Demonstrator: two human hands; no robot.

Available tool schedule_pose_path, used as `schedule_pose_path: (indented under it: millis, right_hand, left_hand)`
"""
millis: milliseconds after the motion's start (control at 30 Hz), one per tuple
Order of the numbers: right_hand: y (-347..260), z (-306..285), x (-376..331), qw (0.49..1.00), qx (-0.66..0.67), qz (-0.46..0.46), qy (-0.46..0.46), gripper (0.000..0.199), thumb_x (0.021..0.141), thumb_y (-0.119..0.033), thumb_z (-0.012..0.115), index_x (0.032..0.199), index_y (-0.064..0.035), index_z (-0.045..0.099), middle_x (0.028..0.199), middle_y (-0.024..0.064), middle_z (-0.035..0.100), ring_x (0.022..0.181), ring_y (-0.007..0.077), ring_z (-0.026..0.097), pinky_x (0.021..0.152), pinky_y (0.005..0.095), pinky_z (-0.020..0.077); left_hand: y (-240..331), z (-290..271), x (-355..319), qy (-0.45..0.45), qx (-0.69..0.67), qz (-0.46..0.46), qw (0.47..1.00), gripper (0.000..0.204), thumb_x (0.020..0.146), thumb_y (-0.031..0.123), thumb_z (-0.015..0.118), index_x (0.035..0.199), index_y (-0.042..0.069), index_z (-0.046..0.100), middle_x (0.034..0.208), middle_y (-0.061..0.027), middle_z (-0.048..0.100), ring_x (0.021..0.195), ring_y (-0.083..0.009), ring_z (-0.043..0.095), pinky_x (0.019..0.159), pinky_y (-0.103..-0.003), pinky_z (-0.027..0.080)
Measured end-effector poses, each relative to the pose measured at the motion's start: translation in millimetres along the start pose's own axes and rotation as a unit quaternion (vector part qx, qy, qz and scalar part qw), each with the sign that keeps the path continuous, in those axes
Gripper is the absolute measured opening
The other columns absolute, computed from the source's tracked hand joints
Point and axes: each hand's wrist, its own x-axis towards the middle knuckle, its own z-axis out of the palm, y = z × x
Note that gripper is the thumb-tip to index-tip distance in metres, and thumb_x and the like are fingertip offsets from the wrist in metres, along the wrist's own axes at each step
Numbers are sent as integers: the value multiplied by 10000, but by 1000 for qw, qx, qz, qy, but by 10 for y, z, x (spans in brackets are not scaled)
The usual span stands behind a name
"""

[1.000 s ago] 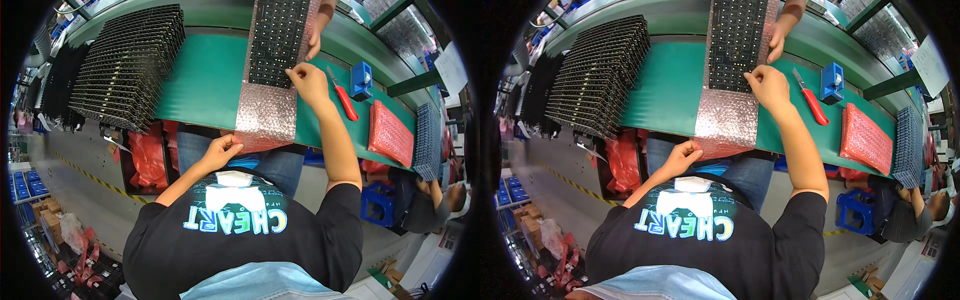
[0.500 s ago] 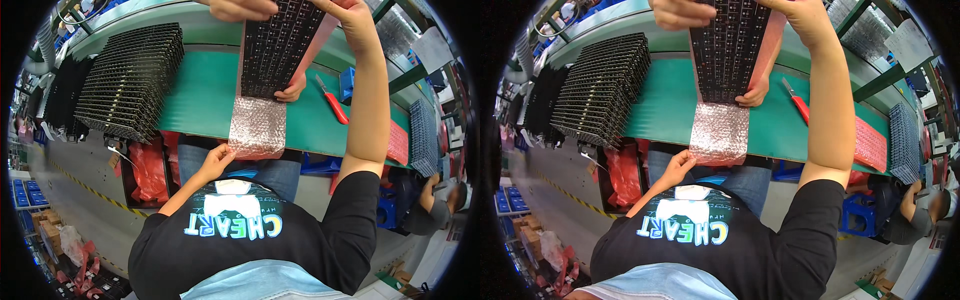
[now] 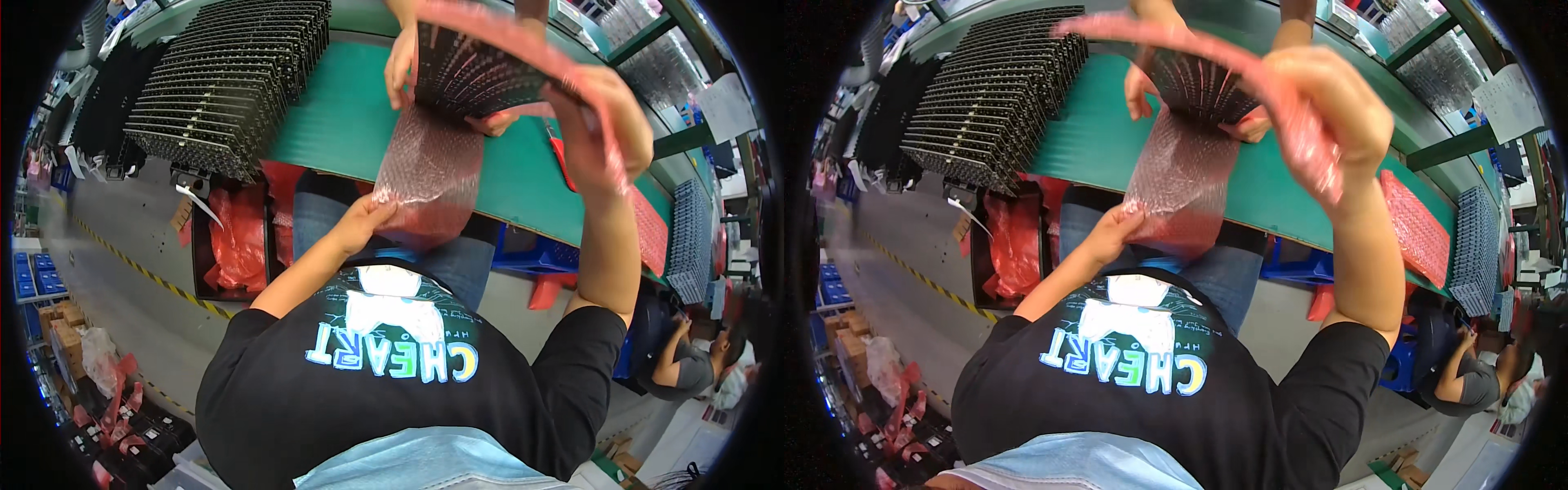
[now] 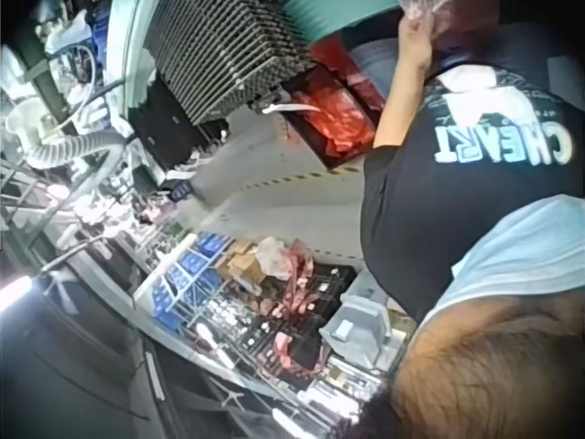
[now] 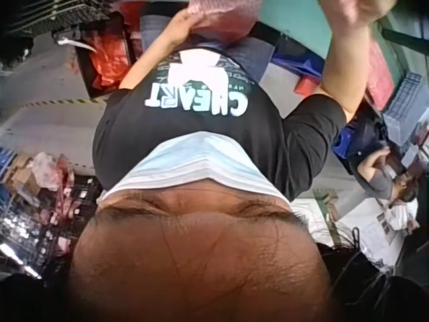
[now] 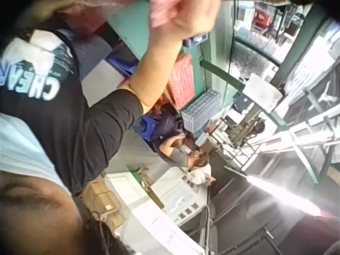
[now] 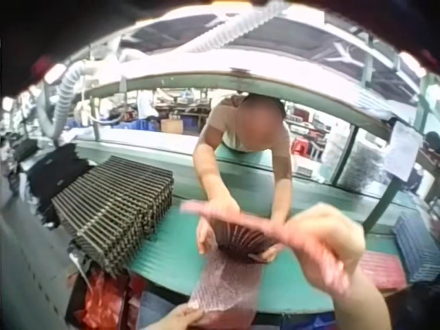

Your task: Packaging electronic LED panels into pink bubble wrap sleeves on a production line.

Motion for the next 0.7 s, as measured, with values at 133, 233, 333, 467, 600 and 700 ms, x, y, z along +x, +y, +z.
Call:
schedule_pose_path:
  millis: [133, 233, 333, 467, 600, 700]
  right_hand:
    - [-33, 142, -275, 993, -17, -108, -38, 174, 720, 18, 737, 885, 16, 683, 897, 109, 681, 744, 239, 626, 673, 316, 535]
    - [-148, 249, -572, 984, -74, -140, -81, 137, 728, 35, 726, 846, 2, 664, 911, 114, 680, 765, 244, 633, 680, 334, 557]
    - [-110, 470, -913, 971, -117, -198, -74, 137, 729, 37, 723, 783, -37, 621, 935, 108, 680, 798, 238, 640, 705, 347, 582]
    - [-74, 764, -1341, 970, -125, -193, -85, 164, 718, 33, 730, 760, -53, 597, 939, 86, 684, 797, 220, 639, 729, 343, 582]
    - [9, 979, -1660, 973, -133, -161, -96, 163, 726, 15, 733, 760, -63, 595, 946, 68, 687, 802, 212, 639, 761, 341, 572]
    - [0, 1079, -1846, 980, -123, -113, -106, 145, 736, 2, 728, 786, -65, 610, 968, 65, 686, 825, 211, 638, 780, 338, 564]
  left_hand:
    - [113, 8, -23, 4, 2, 59, 998, 357, 905, -12, 635, 1254, -17, 559, 1036, -106, 710, 891, -153, 692, 800, -239, 557]
    - [29, -57, -3, 33, 24, 98, 994, 365, 883, -44, 641, 1239, -19, 561, 1053, -106, 702, 888, -160, 688, 805, -239, 555]
    - [16, 29, -60, 72, 56, 144, 985, 371, 871, -64, 643, 1230, -20, 560, 1059, -107, 697, 895, -164, 684, 814, -242, 553]
    - [41, 198, -162, 156, 126, 246, 948, 380, 857, -91, 641, 1221, -21, 554, 1059, -107, 689, 921, -169, 678, 837, -250, 547]
    - [-23, 224, -200, 162, 79, 308, 934, 313, 870, -28, 666, 1173, -16, 586, 1018, -105, 688, 954, -164, 664, 830, -239, 533]
    - [-212, -161, -270, 83, 55, 181, 978, 283, 890, 19, 662, 1163, -21, 600, 1021, -114, 691, 943, -152, 656, 807, -224, 524]
